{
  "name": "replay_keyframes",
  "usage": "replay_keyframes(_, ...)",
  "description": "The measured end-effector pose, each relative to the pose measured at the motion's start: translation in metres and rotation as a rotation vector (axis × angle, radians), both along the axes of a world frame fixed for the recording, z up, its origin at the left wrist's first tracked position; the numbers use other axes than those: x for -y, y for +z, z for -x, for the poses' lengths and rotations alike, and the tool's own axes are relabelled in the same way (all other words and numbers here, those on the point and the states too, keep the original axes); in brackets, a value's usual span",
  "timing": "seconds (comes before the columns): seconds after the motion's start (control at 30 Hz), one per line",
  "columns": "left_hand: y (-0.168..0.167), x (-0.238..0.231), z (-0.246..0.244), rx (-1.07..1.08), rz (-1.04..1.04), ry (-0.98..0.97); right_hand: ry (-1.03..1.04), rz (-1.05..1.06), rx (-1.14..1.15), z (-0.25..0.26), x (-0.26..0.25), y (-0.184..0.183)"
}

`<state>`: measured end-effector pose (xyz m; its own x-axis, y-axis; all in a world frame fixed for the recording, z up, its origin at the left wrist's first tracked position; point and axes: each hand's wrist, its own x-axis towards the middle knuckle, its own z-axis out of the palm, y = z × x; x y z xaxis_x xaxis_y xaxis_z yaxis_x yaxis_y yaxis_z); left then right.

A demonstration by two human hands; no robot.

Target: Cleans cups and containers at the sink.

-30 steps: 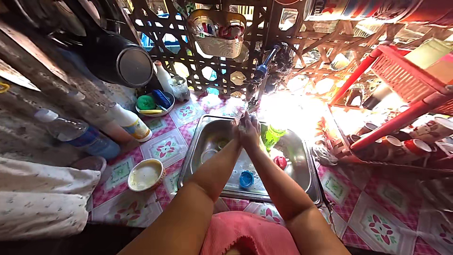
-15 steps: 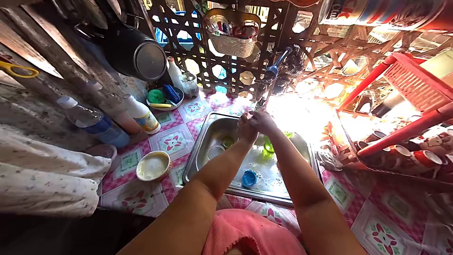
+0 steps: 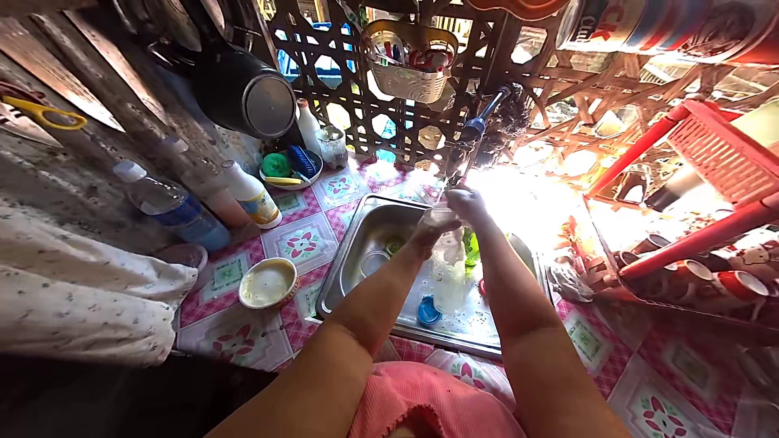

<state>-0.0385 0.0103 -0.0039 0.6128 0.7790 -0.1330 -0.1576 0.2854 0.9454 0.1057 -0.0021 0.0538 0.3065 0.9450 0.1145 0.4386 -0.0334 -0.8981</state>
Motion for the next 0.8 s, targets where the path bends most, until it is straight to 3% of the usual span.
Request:
replay_keyframes(0.07, 0.000, 0.009, -0.003, 0.075, 0.087, 0.002, -0.033, 0.013, -0.067, -0.002, -0.001, 0.003)
replay_keyframes(0.1, -0.002, 0.011, -0.005, 0.039, 0.023, 0.022, -0.052, 0.061, -0.021, 0.004, 0.001, 0.009)
replay_keyframes(0.2, 0.003, 0.010, -0.013, -0.340, -0.332, 0.138, -0.133, 0.178, 0.198, 0.028, -0.001, 0.022)
replay_keyframes(0.27, 0.002, 0.008, -0.016, -0.444, -0.347, 0.210, -0.130, 0.203, 0.300, 0.035, -0.009, 0.017)
replay_keyframes(0.33, -0.006, 0.005, -0.014, -0.230, -0.177, 0.235, -0.052, 0.117, 0.171, 0.032, -0.009, 0.017)
replay_keyframes(0.47, -0.011, 0.011, -0.007, 0.194, 0.148, 0.144, 0.018, -0.058, -0.322, 0.006, -0.018, -0.004)
replay_keyframes(0.57, -0.013, 0.013, -0.006, 0.182, 0.038, 0.161, -0.183, 0.047, -0.547, 0.002, -0.025, -0.022)
replay_keyframes(0.63, -0.016, 0.008, -0.007, 0.048, -0.018, 0.248, -0.213, 0.138, -0.479, 0.006, -0.023, -0.027)
replay_keyframes(0.8, -0.002, -0.011, -0.022, -0.275, -0.040, 0.529, -0.221, 0.054, 0.031, 0.043, -0.006, -0.024)
